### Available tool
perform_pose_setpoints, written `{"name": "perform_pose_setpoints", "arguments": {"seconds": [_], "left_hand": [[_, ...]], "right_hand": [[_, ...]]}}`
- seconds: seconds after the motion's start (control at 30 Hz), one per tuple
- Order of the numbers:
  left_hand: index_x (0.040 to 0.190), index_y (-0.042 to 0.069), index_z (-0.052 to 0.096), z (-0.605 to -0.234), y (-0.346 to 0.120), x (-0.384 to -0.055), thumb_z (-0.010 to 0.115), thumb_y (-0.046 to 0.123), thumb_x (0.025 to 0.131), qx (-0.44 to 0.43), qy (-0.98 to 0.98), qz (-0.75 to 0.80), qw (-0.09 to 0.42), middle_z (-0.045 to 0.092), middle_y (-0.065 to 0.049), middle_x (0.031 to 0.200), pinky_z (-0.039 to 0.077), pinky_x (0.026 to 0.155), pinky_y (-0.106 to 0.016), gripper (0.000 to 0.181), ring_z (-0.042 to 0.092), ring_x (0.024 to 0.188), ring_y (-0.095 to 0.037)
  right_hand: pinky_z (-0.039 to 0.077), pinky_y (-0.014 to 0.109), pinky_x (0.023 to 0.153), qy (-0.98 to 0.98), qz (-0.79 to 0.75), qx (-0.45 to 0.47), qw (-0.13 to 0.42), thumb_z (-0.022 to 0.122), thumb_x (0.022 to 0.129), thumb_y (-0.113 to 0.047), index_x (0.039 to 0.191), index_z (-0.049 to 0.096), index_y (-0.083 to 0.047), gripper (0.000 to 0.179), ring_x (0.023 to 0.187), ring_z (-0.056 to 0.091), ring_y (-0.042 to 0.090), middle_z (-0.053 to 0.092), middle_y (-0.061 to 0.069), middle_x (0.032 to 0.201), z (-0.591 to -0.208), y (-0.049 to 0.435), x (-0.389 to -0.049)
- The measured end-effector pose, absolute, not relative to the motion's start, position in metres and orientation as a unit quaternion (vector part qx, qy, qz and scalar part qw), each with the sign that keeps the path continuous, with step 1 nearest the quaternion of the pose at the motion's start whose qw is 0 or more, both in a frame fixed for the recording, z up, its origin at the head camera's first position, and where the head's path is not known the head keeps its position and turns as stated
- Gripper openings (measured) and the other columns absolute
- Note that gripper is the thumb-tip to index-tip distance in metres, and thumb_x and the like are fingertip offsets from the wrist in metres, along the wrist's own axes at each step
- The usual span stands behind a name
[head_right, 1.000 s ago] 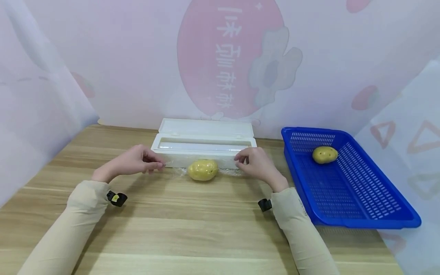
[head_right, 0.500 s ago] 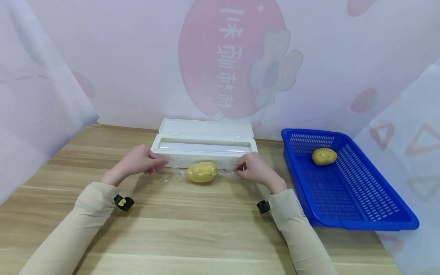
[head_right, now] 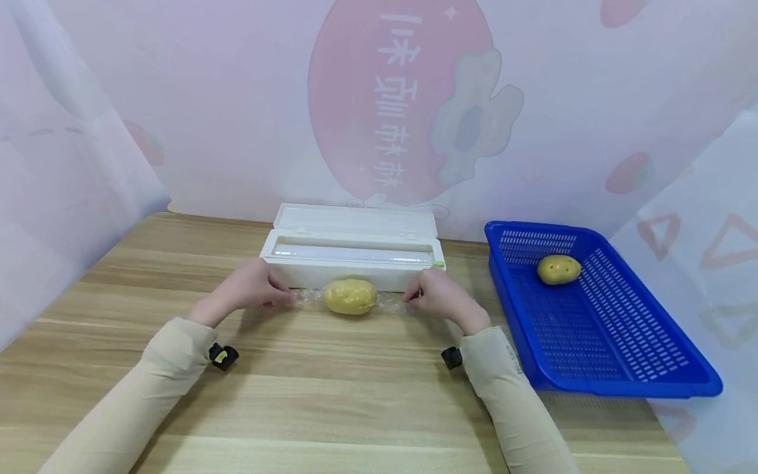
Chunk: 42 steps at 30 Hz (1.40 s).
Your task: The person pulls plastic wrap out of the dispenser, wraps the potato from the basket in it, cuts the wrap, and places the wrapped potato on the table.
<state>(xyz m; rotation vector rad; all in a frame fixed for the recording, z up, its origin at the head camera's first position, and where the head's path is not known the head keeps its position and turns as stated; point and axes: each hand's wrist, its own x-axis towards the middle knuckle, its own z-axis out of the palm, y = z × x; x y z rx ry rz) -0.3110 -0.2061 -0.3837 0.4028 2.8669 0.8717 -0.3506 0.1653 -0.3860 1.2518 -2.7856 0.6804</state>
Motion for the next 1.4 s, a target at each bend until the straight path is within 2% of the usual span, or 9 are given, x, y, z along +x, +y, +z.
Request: {"name": "perform_pose_setpoints", "arguments": {"seconds": [0.2,0.4,0.53,0.67,0.8,0.97,1.13,1.23,1.4], "left_hand": [[0.075,0.013,0.079,-0.385,-0.205,-0.309,0.081,0.023,0.081,0.13,0.949,0.279,0.064,0.063,-0.003,0.054,0.039,0.053,-0.03,0.011,0.048,0.047,-0.01],[0.076,0.013,0.079,-0.384,-0.205,-0.308,0.082,0.022,0.08,0.123,0.948,0.289,0.06,0.062,-0.005,0.054,0.038,0.052,-0.029,0.01,0.047,0.046,-0.009],[0.076,0.014,0.079,-0.385,-0.205,-0.307,0.084,0.023,0.078,0.114,0.951,0.283,0.054,0.064,-0.001,0.058,0.038,0.052,-0.03,0.01,0.049,0.05,-0.011],[0.075,0.018,0.078,-0.387,-0.204,-0.307,0.084,0.024,0.075,0.097,0.956,0.274,0.042,0.068,0.006,0.067,0.04,0.055,-0.031,0.009,0.052,0.06,-0.014],[0.071,0.018,0.076,-0.392,-0.204,-0.307,0.085,0.023,0.073,0.081,0.959,0.269,0.031,0.067,0.006,0.069,0.042,0.057,-0.033,0.011,0.054,0.064,-0.016],[0.066,0.014,0.068,-0.394,-0.203,-0.304,0.085,0.019,0.071,0.07,0.963,0.26,0.024,0.061,0.003,0.063,0.04,0.051,-0.032,0.018,0.051,0.058,-0.015],[0.077,0.013,0.072,-0.378,-0.195,-0.296,0.081,0.02,0.075,0.08,0.963,0.258,0.021,0.065,0.003,0.071,0.046,0.054,-0.034,0.012,0.056,0.061,-0.016],[0.088,0.009,0.074,-0.364,-0.185,-0.29,0.077,0.022,0.081,0.108,0.959,0.26,0.002,0.068,0.0,0.081,0.05,0.062,-0.036,0.015,0.06,0.069,-0.017],[0.112,0.0,0.07,-0.348,-0.159,-0.282,0.073,0.022,0.089,0.169,0.945,0.277,-0.045,0.069,-0.012,0.108,0.054,0.075,-0.04,0.031,0.065,0.088,-0.023]], "right_hand": [[0.051,0.027,0.065,-0.895,0.211,0.393,-0.017,0.077,0.082,-0.004,0.085,0.081,-0.01,0.008,0.07,0.061,0.005,0.071,-0.007,0.079,-0.39,0.161,-0.35],[0.042,0.028,0.055,-0.897,0.218,0.383,-0.031,0.07,0.09,-0.008,0.081,0.078,-0.009,0.012,0.056,0.048,0.006,0.062,-0.009,0.065,-0.394,0.157,-0.35],[0.049,0.026,0.06,-0.906,0.227,0.356,-0.038,0.075,0.087,-0.009,0.082,0.078,-0.007,0.007,0.062,0.057,0.004,0.066,-0.008,0.071,-0.393,0.155,-0.347],[0.053,0.024,0.062,-0.911,0.234,0.334,-0.069,0.078,0.085,-0.01,0.086,0.078,-0.005,0.005,0.07,0.065,0.005,0.071,-0.004,0.077,-0.393,0.154,-0.345],[0.053,0.024,0.061,-0.912,0.233,0.327,-0.082,0.077,0.086,-0.01,0.088,0.078,-0.006,0.005,0.069,0.065,0.006,0.071,-0.003,0.079,-0.392,0.152,-0.344],[0.049,0.026,0.054,-0.91,0.234,0.334,-0.075,0.074,0.088,-0.012,0.084,0.078,-0.008,0.007,0.057,0.058,0.006,0.067,-0.004,0.07,-0.392,0.148,-0.343],[0.044,0.028,0.049,-0.907,0.237,0.341,-0.074,0.07,0.091,-0.012,0.078,0.075,-0.008,0.014,0.051,0.05,0.008,0.062,-0.003,0.061,-0.388,0.145,-0.342],[0.048,0.029,0.056,-0.915,0.24,0.32,-0.057,0.069,0.091,-0.011,0.081,0.075,-0.007,0.012,0.057,0.055,0.008,0.064,-0.004,0.067,-0.385,0.147,-0.341],[0.051,0.033,0.066,-0.918,0.285,0.275,0.008,0.07,0.091,-0.012,0.088,0.077,-0.005,0.01,0.069,0.06,0.012,0.069,-0.002,0.077,-0.379,0.149,-0.338]]}}
